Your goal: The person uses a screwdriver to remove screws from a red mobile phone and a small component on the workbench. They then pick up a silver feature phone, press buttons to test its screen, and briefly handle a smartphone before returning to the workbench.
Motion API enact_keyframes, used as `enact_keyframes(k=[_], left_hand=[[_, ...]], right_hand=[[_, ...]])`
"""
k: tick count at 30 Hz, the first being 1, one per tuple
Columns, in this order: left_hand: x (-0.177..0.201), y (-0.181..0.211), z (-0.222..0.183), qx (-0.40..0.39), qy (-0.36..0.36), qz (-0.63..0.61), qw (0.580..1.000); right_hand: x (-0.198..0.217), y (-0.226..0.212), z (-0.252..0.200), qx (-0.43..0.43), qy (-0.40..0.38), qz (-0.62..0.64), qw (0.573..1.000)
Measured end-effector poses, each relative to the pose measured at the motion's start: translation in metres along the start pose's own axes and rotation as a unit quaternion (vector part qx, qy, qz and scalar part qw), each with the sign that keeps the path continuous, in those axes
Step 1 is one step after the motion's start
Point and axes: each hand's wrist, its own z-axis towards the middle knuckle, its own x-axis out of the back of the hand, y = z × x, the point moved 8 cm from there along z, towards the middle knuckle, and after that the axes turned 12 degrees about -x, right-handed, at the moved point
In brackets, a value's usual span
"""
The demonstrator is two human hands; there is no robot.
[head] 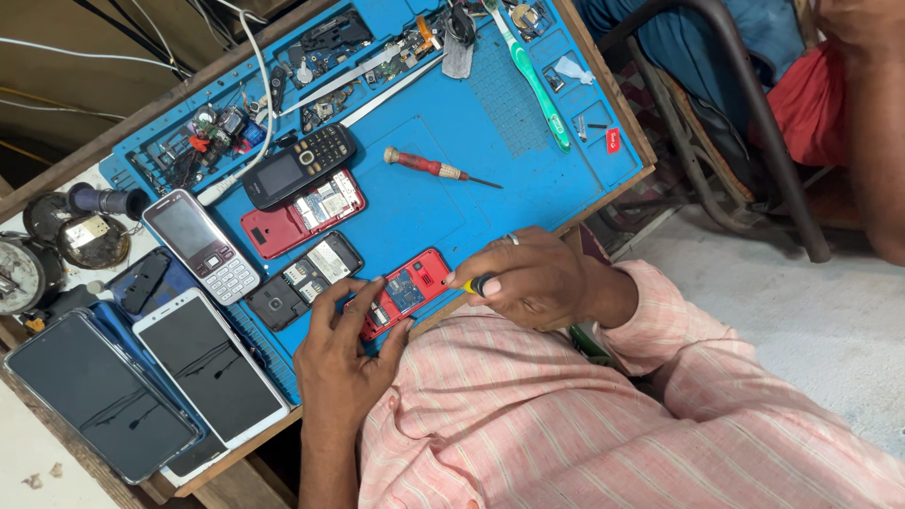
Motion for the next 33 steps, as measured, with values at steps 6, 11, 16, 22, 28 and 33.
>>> enact_keyframes(k=[6, 11, 16, 22, 28, 33], left_hand=[[0.002, 0.002, 0.002, -0.007, 0.002, 0.002, 1.0], [-0.002, -0.006, -0.003, 0.033, -0.02, -0.002, 0.999], [0.003, 0.016, -0.005, -0.105, 0.021, 0.084, 0.991], [0.002, -0.003, 0.001, -0.011, 0.009, 0.1, 0.995], [0.011, 0.022, 0.013, -0.08, 0.079, 0.167, 0.979], [0.004, 0.022, 0.021, -0.06, 0.014, 0.16, 0.985]], right_hand=[[0.002, -0.001, -0.001, 0.001, -0.003, -0.015, 1.0], [0.012, -0.001, -0.006, -0.026, 0.008, -0.034, 0.999], [0.029, 0.007, -0.007, -0.005, 0.111, 0.015, 0.994], [0.049, 0.017, -0.016, -0.019, 0.171, 0.065, 0.983], [0.051, 0.02, -0.017, -0.042, 0.167, 0.02, 0.985], [0.047, 0.026, -0.016, -0.031, 0.156, -0.004, 0.987]])
